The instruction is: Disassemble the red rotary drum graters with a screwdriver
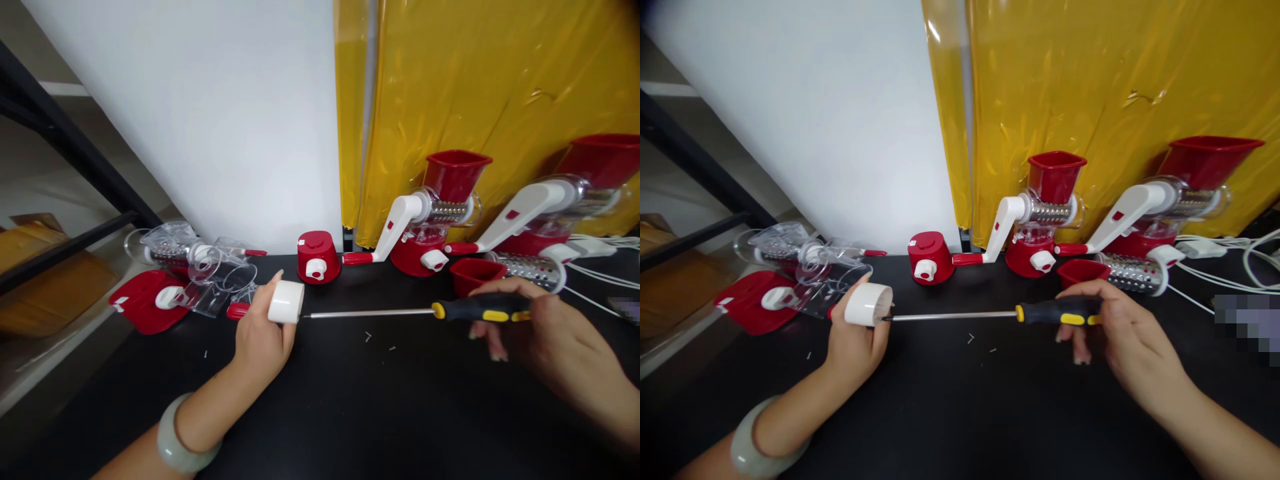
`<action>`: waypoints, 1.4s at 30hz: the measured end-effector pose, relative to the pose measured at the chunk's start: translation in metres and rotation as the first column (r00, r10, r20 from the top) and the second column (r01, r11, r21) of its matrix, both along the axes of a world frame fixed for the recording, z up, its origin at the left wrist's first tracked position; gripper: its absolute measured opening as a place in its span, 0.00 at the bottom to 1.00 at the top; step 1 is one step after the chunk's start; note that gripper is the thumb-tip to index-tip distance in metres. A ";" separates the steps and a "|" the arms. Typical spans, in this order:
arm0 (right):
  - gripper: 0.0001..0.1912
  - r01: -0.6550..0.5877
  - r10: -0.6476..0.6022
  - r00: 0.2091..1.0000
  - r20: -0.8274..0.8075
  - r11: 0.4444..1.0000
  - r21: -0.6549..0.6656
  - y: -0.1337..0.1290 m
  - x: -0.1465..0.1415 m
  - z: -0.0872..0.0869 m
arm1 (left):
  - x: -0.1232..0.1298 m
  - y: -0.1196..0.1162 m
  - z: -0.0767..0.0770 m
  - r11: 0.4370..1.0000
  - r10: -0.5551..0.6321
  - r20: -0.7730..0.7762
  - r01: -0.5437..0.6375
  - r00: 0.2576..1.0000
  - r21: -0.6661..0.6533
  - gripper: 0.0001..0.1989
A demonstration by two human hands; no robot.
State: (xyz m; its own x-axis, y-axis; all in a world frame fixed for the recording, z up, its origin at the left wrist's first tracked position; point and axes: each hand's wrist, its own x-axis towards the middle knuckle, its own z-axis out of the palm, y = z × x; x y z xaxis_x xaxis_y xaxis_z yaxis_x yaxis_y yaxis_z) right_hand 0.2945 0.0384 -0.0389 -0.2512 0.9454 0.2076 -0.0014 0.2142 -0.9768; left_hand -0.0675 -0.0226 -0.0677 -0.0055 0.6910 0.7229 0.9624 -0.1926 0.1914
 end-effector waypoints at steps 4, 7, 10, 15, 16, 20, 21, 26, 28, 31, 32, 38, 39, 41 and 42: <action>0.14 0.130 -0.130 0.991 -0.015 0.991 -0.032 -0.001 -0.005 0.005 | 0.001 -0.001 -0.001 1.000 0.004 -0.042 -0.003 0.999 0.005 0.26; 0.15 0.103 -0.113 0.983 -0.145 0.992 -0.071 -0.004 -0.006 0.006 | 0.000 -0.001 -0.001 1.000 0.007 -0.021 -0.007 1.000 -0.001 0.27; 0.28 0.019 -0.070 0.952 -0.299 0.985 -0.170 -0.007 -0.005 0.006 | 0.001 -0.001 -0.001 1.000 0.001 -0.005 -0.001 1.000 -0.007 0.28; 0.31 0.035 -0.085 0.953 -0.291 0.984 -0.174 -0.001 -0.003 0.004 | 0.003 -0.003 -0.001 0.999 -0.022 -0.026 0.021 0.999 -0.040 0.26; 0.31 0.056 -0.085 0.973 -0.214 0.989 -0.139 0.001 -0.002 0.003 | 0.003 -0.003 -0.001 0.999 -0.016 -0.020 0.015 1.000 -0.048 0.26; 0.23 0.144 -0.141 0.987 0.071 0.989 -0.029 0.003 0.000 0.001 | 0.001 -0.002 0.001 1.000 0.006 -0.022 -0.006 1.000 -0.027 0.27; 0.21 0.166 -0.165 0.983 0.077 0.986 -0.009 0.002 -0.001 0.002 | 0.001 -0.002 0.001 1.000 0.005 -0.035 -0.005 0.999 -0.016 0.27; 0.19 0.269 -0.267 0.963 -0.038 0.962 0.041 0.001 -0.006 0.007 | 0.003 -0.003 0.004 1.000 -0.024 -0.089 0.024 0.996 -0.002 0.24; 0.19 0.289 -0.287 0.956 -0.061 0.957 0.018 0.001 -0.008 0.008 | 0.005 -0.003 0.004 1.000 -0.025 -0.096 0.025 0.995 0.000 0.24; 0.20 0.299 -0.298 0.950 -0.089 0.954 -0.005 0.001 -0.010 0.010 | 0.005 -0.002 0.005 1.000 -0.024 -0.095 0.024 0.995 -0.006 0.25; 0.20 0.304 -0.303 0.948 -0.095 0.953 -0.003 0.001 -0.010 0.010 | 0.005 -0.002 0.005 1.000 -0.027 -0.097 0.026 0.995 -0.008 0.26; 0.21 0.386 -0.383 0.921 -0.066 0.922 0.034 0.004 -0.004 0.004 | 0.003 -0.006 0.012 0.998 -0.068 -0.282 0.068 0.957 -0.010 0.29; 0.21 0.393 -0.392 0.919 -0.034 0.918 0.048 0.005 -0.002 0.002 | 0.003 -0.007 0.013 0.995 -0.096 -0.331 0.093 0.939 -0.026 0.29; 0.21 0.375 -0.376 0.926 0.012 0.925 0.055 0.008 0.002 -0.001 | 0.004 -0.006 0.014 0.987 -0.158 -0.383 0.136 0.910 -0.083 0.28; 0.21 0.359 -0.360 0.933 0.020 0.932 0.047 0.009 0.003 -0.003 | 0.004 -0.005 0.014 0.982 -0.183 -0.383 0.148 0.905 -0.117 0.27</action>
State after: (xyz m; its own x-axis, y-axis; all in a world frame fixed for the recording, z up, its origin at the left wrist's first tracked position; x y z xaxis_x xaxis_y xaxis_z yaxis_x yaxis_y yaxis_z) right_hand 0.2977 0.0472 -0.0415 0.0973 0.9640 0.2473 0.1099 0.2365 -0.9654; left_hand -0.0635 -0.0275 -0.0534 0.3852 0.7151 0.5834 0.9189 -0.3555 -0.1710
